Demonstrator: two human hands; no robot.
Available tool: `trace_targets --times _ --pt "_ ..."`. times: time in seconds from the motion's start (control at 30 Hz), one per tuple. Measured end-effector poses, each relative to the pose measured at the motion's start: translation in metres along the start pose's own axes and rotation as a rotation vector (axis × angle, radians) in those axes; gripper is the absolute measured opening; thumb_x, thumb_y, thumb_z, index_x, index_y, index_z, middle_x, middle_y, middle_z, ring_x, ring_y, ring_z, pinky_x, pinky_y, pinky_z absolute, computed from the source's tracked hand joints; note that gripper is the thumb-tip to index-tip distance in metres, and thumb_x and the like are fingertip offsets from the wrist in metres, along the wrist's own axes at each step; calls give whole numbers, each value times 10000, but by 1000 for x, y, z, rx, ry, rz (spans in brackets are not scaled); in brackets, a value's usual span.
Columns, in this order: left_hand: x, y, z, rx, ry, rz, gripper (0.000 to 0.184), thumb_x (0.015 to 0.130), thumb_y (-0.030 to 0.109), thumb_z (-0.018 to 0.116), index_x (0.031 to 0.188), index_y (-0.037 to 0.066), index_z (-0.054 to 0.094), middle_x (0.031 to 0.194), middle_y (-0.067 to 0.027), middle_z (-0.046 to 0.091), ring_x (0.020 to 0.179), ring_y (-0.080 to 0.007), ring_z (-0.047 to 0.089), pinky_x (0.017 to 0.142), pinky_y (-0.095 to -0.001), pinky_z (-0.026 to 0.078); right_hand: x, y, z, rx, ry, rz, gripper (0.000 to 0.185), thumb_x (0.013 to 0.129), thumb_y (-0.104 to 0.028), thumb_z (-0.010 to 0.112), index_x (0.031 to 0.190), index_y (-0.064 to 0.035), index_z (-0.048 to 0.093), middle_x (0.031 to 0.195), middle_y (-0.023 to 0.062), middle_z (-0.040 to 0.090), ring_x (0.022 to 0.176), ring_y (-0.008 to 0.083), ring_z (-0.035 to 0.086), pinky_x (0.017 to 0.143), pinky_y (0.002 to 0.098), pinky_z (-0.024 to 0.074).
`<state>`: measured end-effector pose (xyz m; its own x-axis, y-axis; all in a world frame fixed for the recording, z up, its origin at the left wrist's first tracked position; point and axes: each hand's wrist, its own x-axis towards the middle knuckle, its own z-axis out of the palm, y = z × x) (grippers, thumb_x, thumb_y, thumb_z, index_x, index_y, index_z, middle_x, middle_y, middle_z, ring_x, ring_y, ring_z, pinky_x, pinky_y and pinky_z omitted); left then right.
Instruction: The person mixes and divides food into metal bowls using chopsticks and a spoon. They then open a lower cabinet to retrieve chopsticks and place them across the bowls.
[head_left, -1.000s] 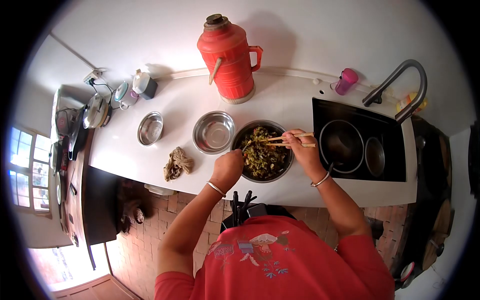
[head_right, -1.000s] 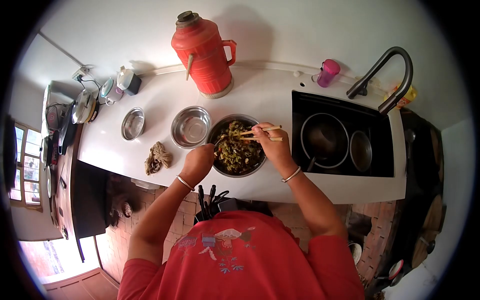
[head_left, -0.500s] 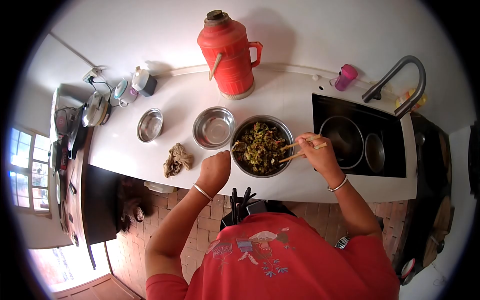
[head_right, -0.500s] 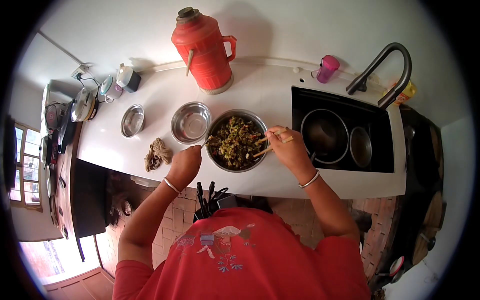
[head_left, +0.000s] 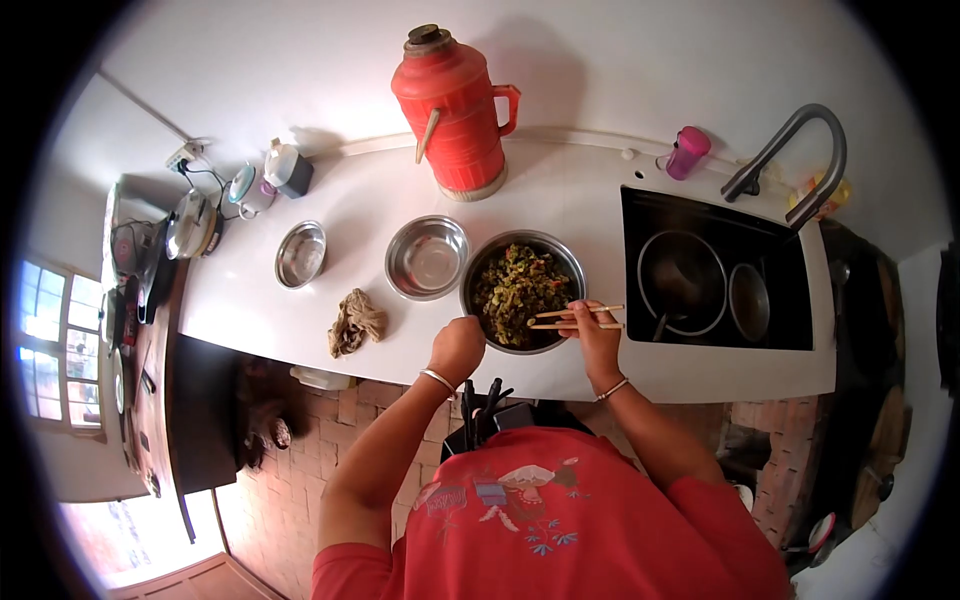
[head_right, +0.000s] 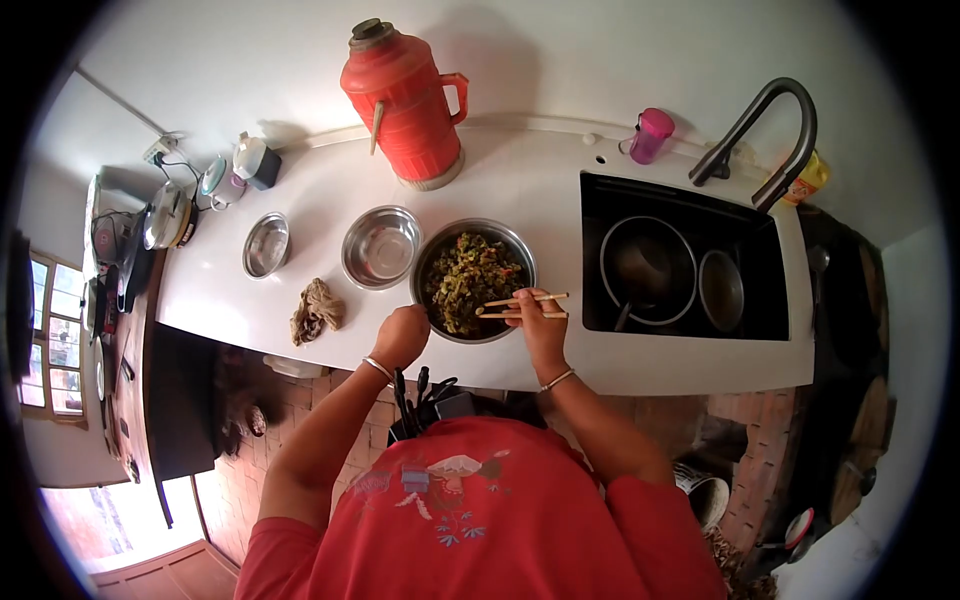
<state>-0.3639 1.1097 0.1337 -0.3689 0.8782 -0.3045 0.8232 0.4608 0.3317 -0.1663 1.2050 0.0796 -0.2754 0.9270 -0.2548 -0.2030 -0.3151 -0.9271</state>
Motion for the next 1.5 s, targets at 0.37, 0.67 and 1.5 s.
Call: trace_targets --times 0.37,0.67,1.5 --pt "-2 2 -24 -62 203 119 204 861 154 423 792 16 558 746 -218 618 713 -403 602 644 -493 488 6 -69 14 -276 -237 -296 204 921 -166 541 958 26 601 863 76 642 749 152 653 651 247 549" --pt "-5 13 -45 82 240 215 108 834 97 447 818 23 523 739 -188 614 690 -378 609 599 -461 493 13 -98 19 -532 -318 -590 159 892 -140 592 914 13 630 729 73 629 612 113 566 575 230 462" --pt "41 -1 -2 -8 82 13 171 804 139 499 782 7 607 784 -236 623 783 -415 604 692 -481 485 37 -11 1 95 101 -23 216 924 -206 538 955 5 572 828 122 636 719 190 663 597 260 555"
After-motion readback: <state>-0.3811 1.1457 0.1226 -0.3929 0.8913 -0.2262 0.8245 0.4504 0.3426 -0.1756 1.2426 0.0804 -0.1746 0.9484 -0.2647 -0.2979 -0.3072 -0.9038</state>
